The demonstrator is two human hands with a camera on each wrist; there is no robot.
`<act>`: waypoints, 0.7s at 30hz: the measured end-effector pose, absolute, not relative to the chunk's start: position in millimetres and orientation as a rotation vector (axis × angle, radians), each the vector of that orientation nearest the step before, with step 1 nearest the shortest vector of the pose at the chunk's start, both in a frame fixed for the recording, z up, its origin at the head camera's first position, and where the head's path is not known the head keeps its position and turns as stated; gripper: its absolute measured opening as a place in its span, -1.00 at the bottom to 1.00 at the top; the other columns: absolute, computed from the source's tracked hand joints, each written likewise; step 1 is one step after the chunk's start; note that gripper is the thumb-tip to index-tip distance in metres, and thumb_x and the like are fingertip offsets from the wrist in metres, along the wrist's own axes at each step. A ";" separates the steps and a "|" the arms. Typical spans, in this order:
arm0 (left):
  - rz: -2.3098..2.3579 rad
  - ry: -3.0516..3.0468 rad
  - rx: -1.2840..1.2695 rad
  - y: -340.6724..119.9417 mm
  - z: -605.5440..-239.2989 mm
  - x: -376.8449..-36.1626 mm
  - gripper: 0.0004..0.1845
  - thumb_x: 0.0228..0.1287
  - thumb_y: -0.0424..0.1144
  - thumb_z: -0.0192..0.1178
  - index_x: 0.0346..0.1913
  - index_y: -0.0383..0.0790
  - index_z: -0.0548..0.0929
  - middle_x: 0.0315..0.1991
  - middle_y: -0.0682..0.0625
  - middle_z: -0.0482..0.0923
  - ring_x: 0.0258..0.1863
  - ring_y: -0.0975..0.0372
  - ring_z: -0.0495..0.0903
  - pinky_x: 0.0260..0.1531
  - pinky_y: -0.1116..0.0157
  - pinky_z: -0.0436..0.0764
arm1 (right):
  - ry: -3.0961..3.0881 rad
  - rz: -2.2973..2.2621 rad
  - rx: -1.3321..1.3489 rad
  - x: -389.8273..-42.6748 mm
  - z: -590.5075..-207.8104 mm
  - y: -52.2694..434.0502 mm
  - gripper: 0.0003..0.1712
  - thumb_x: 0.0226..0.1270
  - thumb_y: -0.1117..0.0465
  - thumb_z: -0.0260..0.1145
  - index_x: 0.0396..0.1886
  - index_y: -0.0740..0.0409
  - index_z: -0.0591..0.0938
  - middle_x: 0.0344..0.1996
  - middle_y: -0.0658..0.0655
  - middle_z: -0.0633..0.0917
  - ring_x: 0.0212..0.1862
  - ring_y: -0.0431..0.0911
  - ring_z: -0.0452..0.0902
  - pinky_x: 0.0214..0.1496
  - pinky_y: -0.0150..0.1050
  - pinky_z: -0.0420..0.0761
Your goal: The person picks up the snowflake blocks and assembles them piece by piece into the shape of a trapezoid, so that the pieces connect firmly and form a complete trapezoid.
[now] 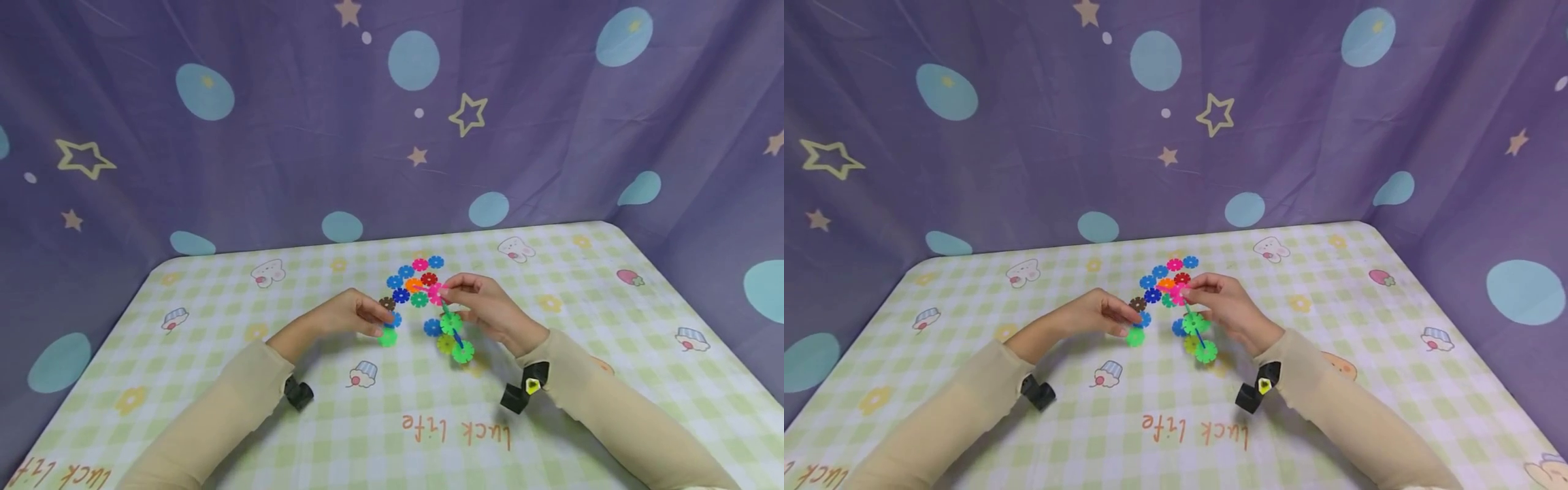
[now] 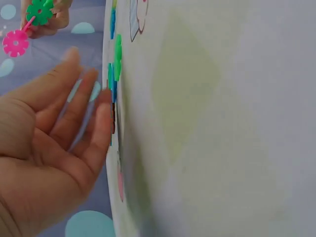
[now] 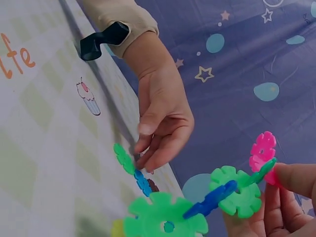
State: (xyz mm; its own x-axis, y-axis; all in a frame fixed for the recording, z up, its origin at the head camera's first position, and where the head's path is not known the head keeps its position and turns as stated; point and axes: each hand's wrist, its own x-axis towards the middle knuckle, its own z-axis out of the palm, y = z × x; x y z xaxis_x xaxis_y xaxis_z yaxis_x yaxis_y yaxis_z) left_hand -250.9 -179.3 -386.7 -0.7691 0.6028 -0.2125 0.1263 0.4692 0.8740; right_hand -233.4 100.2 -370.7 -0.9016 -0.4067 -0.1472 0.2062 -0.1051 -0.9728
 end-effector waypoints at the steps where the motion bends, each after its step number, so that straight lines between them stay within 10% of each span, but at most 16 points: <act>1: 1.245 2.232 0.616 -179.9 -388.1 -251.8 -0.69 0.05 -0.45 0.35 -0.07 -0.38 0.68 -0.10 -0.14 0.67 -0.10 0.15 0.64 -0.08 0.32 0.59 | 1.767 -2.065 -0.216 -233.1 -370.9 100.4 -0.90 0.36 0.30 0.18 -0.36 0.05 0.55 -0.41 -0.07 0.60 -0.28 -0.19 0.53 -0.29 -0.32 0.53; 21: 1.071 2.254 0.897 -182.3 -399.2 -258.8 -0.73 -0.01 -0.46 0.38 -0.20 -0.17 0.76 -0.14 0.05 0.70 -0.15 0.23 0.57 -0.20 0.34 0.59 | 1.717 -2.102 -0.209 -230.7 -370.5 99.3 -0.90 0.36 0.32 0.15 -0.37 0.09 0.53 -0.47 -0.07 0.61 -0.29 -0.18 0.53 -0.27 -0.29 0.57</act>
